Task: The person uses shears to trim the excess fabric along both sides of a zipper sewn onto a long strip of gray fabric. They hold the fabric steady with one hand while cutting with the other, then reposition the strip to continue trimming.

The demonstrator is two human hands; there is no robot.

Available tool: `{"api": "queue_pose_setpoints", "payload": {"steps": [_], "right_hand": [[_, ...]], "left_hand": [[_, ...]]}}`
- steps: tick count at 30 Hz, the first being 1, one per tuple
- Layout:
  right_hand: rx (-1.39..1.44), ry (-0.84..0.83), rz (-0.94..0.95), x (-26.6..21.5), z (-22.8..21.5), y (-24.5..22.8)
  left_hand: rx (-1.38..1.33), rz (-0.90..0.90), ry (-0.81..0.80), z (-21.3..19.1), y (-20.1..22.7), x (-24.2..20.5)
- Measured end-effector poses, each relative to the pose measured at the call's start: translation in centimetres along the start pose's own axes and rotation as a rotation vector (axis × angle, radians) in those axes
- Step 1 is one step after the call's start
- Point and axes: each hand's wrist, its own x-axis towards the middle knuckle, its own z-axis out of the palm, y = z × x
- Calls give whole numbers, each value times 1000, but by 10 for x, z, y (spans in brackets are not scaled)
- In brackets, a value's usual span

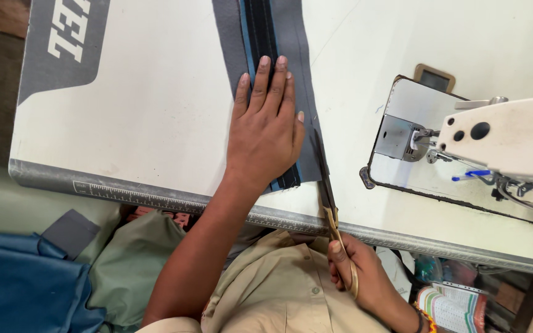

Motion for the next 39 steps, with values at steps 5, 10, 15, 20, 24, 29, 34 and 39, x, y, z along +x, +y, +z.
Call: {"api": "queue_pose_setpoints", "payload": {"steps": [5,10,15,20,24,29,34,39], "right_hand": [[17,9,20,2,4,0],[16,25,49,4,3,1],[23,18,39,5,3,5],[88,-31,-39,6,2,10],[85,-21,-24,8,1,10],[68,5,27,9,3,7],[46,19,80,9,3,3],[50,-8,42,6,1,-1]], "left_hand": [[-16,-5,3,0,0,0],[-11,-8,-10,-2,1,1],[12,-6,-15,-1,0,2],[17,-11,-24,0,1,1],[14,-6,-20,0,1,2],[13,-9,-24,0,0,2],[32,-5,-27,-1,0,2],[23,-9,-21,-2,1,2]]}}
